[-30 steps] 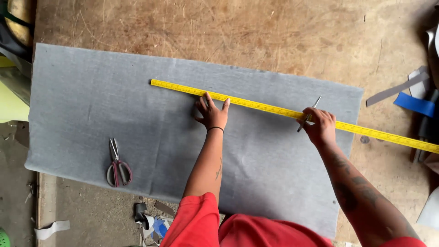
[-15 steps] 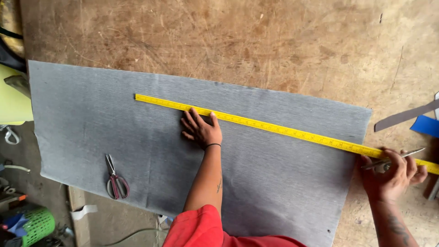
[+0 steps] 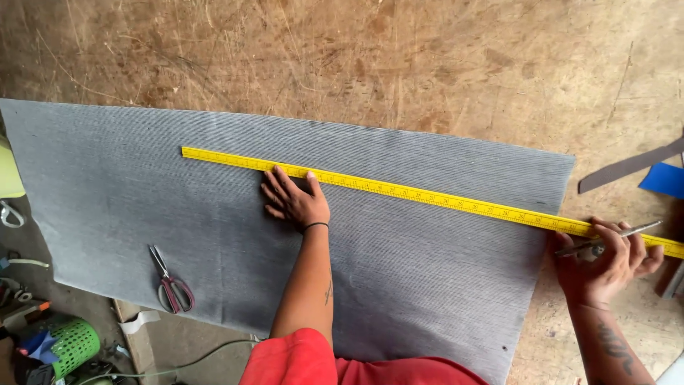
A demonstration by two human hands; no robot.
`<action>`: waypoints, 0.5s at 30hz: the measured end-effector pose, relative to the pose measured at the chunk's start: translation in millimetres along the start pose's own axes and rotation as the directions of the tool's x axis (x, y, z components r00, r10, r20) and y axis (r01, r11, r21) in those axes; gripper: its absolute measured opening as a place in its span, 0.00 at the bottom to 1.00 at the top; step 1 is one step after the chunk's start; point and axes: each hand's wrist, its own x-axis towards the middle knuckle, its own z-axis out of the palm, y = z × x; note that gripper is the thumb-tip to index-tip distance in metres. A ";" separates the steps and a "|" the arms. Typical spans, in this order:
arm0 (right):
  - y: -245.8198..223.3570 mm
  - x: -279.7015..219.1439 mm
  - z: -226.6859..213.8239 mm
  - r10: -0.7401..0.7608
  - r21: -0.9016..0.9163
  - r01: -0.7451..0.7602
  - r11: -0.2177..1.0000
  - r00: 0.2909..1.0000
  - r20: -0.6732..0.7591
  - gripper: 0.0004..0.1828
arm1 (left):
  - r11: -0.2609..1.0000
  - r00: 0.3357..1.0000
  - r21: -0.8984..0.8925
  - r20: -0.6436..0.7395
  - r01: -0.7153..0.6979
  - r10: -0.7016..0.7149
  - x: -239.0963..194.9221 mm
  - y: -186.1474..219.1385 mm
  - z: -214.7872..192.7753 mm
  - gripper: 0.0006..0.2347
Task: Measuring fabric with a ruler, marking it with a pen, and cutting it with scissors on a workshop table.
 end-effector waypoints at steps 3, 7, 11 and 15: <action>-3.7 3.0 -2.3 0.019 0.030 -0.019 0.999 1.000 0.011 0.28 | 1.000 1.000 0.018 0.007 0.008 -0.009 0.3 0.5 0.1 0.33; -24.3 25.4 -22.7 0.020 -0.020 -0.021 1.000 1.000 -0.007 0.22 | 0.995 0.990 -0.034 -0.111 -0.088 0.084 -5.0 -0.7 9.7 0.31; -20.9 12.5 -8.4 0.080 -0.020 -0.080 0.997 0.997 0.008 0.23 | 1.000 1.000 -0.026 -0.004 -0.006 0.005 -0.8 4.1 -3.2 0.32; -16.6 12.6 -5.8 0.100 0.095 -0.103 0.990 0.994 0.040 0.19 | 1.000 1.000 -0.004 0.001 0.002 -0.002 0.6 0.9 -3.3 0.33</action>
